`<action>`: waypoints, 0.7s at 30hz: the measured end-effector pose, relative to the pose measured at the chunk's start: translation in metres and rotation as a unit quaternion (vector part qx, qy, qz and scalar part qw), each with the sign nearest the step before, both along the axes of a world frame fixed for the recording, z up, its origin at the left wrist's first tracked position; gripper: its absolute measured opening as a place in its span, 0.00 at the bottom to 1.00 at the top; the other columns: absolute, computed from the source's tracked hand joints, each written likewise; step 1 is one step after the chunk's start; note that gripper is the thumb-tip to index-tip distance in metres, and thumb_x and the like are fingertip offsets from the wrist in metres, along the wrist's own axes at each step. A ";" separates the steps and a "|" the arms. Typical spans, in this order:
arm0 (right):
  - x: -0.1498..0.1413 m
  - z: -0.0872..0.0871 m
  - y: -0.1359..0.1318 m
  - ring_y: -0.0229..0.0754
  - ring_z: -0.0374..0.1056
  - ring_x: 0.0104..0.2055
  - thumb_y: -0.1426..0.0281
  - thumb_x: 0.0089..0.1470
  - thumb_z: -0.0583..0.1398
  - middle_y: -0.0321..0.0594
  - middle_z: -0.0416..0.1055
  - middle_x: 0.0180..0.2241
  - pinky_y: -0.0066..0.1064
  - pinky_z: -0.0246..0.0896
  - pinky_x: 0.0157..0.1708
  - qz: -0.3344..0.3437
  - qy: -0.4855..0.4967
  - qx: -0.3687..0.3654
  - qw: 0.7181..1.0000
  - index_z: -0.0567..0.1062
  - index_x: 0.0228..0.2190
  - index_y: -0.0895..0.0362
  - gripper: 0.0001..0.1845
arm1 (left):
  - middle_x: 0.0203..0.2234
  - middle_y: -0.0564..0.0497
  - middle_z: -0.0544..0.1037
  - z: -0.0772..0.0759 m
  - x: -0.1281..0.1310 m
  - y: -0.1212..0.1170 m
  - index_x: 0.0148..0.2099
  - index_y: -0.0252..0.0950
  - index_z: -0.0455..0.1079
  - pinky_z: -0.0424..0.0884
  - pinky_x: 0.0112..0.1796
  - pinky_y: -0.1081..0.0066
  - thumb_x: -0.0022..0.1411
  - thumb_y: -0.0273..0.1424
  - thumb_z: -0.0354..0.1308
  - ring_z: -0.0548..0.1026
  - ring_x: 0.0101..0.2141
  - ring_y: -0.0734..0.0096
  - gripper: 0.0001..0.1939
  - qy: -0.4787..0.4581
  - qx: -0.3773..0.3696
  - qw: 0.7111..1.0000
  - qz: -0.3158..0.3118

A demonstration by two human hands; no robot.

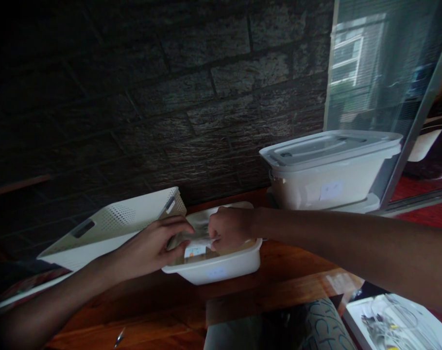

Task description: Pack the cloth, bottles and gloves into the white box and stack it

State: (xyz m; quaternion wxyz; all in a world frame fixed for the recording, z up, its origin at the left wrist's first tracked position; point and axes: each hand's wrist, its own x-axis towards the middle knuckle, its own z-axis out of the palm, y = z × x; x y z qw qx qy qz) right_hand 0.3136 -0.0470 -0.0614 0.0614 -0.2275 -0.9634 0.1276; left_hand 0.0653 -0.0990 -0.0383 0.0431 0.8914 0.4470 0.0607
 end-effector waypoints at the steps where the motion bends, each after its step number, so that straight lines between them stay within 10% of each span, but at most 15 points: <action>1: -0.001 -0.001 0.000 0.44 0.75 0.38 0.65 0.59 0.61 0.45 0.83 0.38 0.30 0.59 0.36 0.001 -0.002 0.000 1.000 0.85 0.38 0.59 0.14 | 0.44 0.50 0.80 0.001 0.000 -0.002 0.50 0.42 0.75 0.69 0.45 0.64 0.67 0.29 0.57 0.79 0.44 0.60 0.11 0.003 0.005 1.000 0.000; 13: -0.005 -0.007 0.003 0.40 0.68 0.27 0.66 0.59 0.59 0.44 0.81 0.29 0.32 0.55 0.31 -0.001 -0.013 0.031 0.999 0.85 0.31 0.59 0.15 | 0.41 0.46 0.77 -0.025 -0.012 0.003 0.46 0.38 0.74 0.70 0.42 0.63 0.74 0.27 0.48 0.78 0.41 0.61 0.12 0.070 0.038 0.997 -0.013; 21: -0.004 0.001 -0.003 0.50 0.76 0.42 0.62 0.62 0.61 0.50 0.83 0.40 0.35 0.61 0.39 -0.032 -0.004 0.045 0.998 0.85 0.40 0.60 0.16 | 0.32 0.52 0.82 -0.001 -0.008 -0.006 0.50 0.39 0.78 0.68 0.33 0.70 0.65 0.24 0.52 0.79 0.30 0.68 0.17 0.031 -0.007 0.999 0.005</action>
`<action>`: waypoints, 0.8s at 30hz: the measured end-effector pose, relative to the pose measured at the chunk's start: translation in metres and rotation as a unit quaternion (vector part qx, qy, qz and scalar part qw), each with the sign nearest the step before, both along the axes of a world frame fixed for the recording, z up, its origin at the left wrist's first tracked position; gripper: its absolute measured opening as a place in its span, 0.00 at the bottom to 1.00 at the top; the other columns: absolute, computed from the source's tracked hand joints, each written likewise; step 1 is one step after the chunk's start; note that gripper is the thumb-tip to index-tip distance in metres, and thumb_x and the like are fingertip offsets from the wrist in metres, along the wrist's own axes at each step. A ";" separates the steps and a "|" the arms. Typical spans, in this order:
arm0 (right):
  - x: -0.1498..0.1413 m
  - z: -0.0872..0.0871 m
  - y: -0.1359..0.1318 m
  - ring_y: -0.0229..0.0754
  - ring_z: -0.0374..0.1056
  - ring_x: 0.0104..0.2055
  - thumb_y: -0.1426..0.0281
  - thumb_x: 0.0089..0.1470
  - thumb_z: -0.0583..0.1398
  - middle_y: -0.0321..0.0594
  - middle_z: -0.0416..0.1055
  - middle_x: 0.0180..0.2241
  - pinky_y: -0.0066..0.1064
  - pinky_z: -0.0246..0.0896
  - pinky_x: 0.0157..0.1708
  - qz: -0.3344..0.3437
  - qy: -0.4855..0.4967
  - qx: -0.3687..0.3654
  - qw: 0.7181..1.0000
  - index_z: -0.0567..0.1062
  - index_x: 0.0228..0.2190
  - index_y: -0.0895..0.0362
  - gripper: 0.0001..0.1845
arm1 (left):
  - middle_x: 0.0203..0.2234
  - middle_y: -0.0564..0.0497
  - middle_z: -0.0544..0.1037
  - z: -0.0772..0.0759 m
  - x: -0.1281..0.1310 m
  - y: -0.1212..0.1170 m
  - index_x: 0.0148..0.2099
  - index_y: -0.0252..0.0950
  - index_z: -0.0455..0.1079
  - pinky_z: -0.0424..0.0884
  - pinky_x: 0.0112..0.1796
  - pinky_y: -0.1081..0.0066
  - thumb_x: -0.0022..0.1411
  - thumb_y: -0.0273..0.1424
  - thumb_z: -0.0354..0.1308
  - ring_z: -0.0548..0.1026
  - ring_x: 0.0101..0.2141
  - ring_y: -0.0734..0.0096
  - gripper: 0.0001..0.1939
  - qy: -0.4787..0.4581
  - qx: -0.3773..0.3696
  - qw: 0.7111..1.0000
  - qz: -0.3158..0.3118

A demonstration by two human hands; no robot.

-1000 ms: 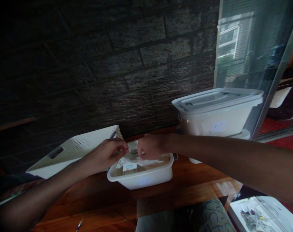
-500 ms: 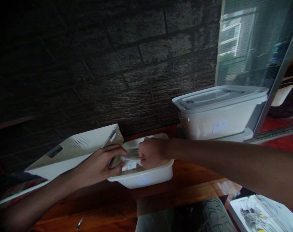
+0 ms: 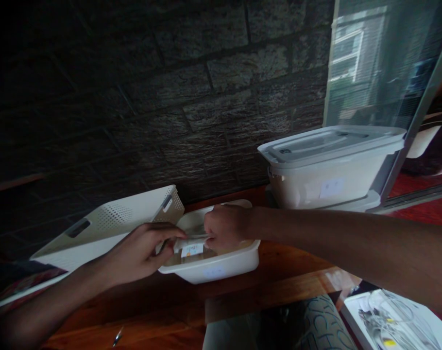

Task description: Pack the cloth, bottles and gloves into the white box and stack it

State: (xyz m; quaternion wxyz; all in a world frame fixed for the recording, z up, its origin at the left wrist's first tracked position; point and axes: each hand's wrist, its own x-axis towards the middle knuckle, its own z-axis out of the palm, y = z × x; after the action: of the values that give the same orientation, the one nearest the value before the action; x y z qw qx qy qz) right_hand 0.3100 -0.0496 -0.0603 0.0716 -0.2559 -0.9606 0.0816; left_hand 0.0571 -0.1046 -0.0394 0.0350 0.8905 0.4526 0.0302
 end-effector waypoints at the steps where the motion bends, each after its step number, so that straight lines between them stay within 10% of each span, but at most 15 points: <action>1: 0.000 0.000 0.001 0.52 0.76 0.44 0.60 0.63 0.61 0.51 0.83 0.42 0.36 0.62 0.42 -0.004 0.017 0.003 1.000 0.84 0.42 0.60 0.18 | 0.33 0.52 0.83 0.003 -0.001 0.001 0.50 0.39 0.78 0.69 0.34 0.70 0.66 0.24 0.51 0.79 0.30 0.69 0.17 -0.019 0.000 1.000 0.009; 10: 0.001 -0.008 0.003 0.44 0.77 0.40 0.71 0.66 0.55 0.43 0.84 0.39 0.33 0.62 0.43 0.106 0.027 -0.034 0.993 0.84 0.44 0.57 0.17 | 0.32 0.53 0.84 -0.002 -0.007 0.011 0.43 0.40 0.81 0.69 0.36 0.73 0.69 0.26 0.54 0.80 0.31 0.71 0.13 -0.031 -0.028 0.998 -0.039; 14: 0.011 0.004 0.010 0.45 0.77 0.48 0.70 0.66 0.58 0.47 0.82 0.47 0.34 0.61 0.50 0.033 0.103 0.000 0.994 0.82 0.48 0.60 0.15 | 0.37 0.52 0.84 0.007 -0.003 0.017 0.46 0.40 0.80 0.70 0.40 0.71 0.72 0.29 0.53 0.81 0.36 0.68 0.13 -0.035 0.005 0.999 -0.024; 19: 0.020 0.027 0.022 0.39 0.74 0.34 0.76 0.66 0.55 0.44 0.83 0.37 0.31 0.58 0.39 -0.017 0.108 0.031 0.993 0.84 0.42 0.63 0.16 | 0.41 0.53 0.84 0.007 0.005 0.041 0.47 0.41 0.80 0.70 0.44 0.71 0.72 0.29 0.53 0.81 0.41 0.67 0.13 -0.057 -0.009 0.998 -0.018; 24: 0.020 0.015 0.023 0.44 0.75 0.39 0.75 0.65 0.56 0.45 0.83 0.40 0.34 0.59 0.45 -0.031 0.086 0.049 0.995 0.83 0.41 0.62 0.14 | 0.41 0.48 0.85 -0.010 0.010 0.057 0.49 0.38 0.80 0.71 0.42 0.68 0.72 0.29 0.52 0.81 0.40 0.63 0.15 -0.035 -0.067 0.997 -0.031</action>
State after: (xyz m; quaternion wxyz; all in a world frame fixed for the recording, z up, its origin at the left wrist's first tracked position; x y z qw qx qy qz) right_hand 0.3295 -0.0263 -0.0453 0.1686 -0.2741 -0.9453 0.0538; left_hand 0.0674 -0.0477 -0.0492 0.1117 0.8980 0.4245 0.0296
